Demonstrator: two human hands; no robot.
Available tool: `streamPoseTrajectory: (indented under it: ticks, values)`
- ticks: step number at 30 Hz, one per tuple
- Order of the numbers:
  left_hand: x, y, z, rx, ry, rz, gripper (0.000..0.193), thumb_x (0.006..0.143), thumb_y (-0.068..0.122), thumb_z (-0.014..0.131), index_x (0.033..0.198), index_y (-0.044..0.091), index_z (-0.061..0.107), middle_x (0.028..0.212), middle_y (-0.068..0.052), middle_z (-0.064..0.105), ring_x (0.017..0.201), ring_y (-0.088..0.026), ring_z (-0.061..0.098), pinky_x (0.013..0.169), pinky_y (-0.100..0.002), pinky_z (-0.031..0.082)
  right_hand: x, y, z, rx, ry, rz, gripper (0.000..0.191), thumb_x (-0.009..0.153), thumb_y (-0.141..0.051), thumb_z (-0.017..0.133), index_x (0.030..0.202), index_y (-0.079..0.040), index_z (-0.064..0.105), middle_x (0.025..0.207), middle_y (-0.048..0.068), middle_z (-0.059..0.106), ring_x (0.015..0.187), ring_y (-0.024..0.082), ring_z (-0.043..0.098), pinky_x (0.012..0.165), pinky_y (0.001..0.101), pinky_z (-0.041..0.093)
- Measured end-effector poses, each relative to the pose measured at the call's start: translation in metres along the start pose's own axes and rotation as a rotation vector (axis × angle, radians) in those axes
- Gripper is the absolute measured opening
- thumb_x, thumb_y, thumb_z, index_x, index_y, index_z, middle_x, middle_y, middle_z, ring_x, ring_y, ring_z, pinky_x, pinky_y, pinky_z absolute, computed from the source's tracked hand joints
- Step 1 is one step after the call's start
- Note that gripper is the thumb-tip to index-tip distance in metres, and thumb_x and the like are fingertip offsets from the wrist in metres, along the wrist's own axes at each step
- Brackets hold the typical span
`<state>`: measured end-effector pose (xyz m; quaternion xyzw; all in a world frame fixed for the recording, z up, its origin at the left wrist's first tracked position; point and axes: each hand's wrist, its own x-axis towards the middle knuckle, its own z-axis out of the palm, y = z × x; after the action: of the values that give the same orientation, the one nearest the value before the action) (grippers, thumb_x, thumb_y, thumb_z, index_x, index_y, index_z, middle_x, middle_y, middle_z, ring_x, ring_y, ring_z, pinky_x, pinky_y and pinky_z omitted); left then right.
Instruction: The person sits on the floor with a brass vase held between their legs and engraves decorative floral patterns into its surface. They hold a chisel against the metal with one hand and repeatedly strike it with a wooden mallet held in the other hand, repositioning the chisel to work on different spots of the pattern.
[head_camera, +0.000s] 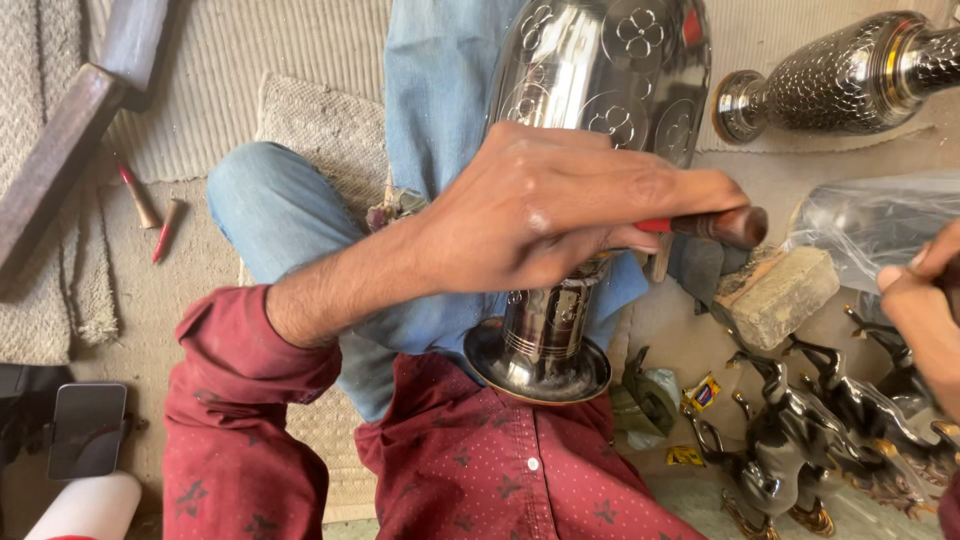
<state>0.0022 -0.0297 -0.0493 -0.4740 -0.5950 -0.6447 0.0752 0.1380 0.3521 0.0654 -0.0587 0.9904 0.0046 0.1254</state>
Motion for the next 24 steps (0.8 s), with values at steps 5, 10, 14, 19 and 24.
streamPoseTrajectory:
  ticks: [5,10,14,19,24]
  values:
    - [0.012,-0.009,-0.001,-0.059,-0.105,0.020,0.058,0.095,-0.002,0.071,0.146,0.021,0.054,0.128,-0.001,0.073,0.104,-0.018,0.078,0.071,-0.027,0.061,-0.014,0.000,0.014,-0.014,0.035,-0.156,0.008,0.093,0.000,0.058,0.100,0.003,0.057,0.091,0.013,0.059,0.077,0.018,0.059,0.071,0.0331,0.048]
    - [0.021,-0.010,-0.009,-0.110,-0.263,-0.014,0.069,0.086,-0.007,0.066,0.148,0.021,0.055,0.127,-0.002,0.075,0.101,-0.018,0.080,0.061,-0.030,0.057,-0.024,-0.022,0.023,0.036,0.193,0.038,0.014,0.104,-0.005,0.067,0.096,0.003,0.059,0.090,0.008,0.061,0.076,0.014,0.059,0.069,0.0275,0.044]
    - [0.028,-0.012,-0.008,-0.089,-0.274,0.096,0.065,0.086,-0.003,0.071,0.145,0.020,0.056,0.123,-0.004,0.076,0.101,-0.024,0.076,0.067,-0.035,0.056,-0.025,-0.038,0.030,-0.532,0.308,-0.049,0.021,0.105,-0.010,0.073,0.090,0.000,0.063,0.085,0.008,0.062,0.072,0.017,0.060,0.063,0.0279,0.044]
    - [0.030,-0.017,-0.008,-0.124,-0.327,0.168,0.052,0.098,0.009,0.076,0.146,0.018,0.057,0.120,-0.007,0.076,0.103,-0.029,0.075,0.077,-0.041,0.057,-0.019,-0.053,0.031,-1.270,0.484,-0.277,0.019,0.097,-0.016,0.075,0.082,-0.012,0.064,0.084,0.003,0.068,0.075,0.019,0.066,0.062,0.0293,0.050]
    - [0.027,-0.020,-0.007,-0.059,-0.393,0.143,0.051,0.097,0.013,0.078,0.145,0.016,0.061,0.106,-0.009,0.077,0.094,-0.031,0.074,0.072,-0.044,0.055,-0.015,-0.055,0.022,-0.249,0.525,-0.301,0.019,0.093,0.001,0.078,0.105,-0.003,0.063,0.091,0.011,0.064,0.079,0.026,0.064,0.067,0.0353,0.049]
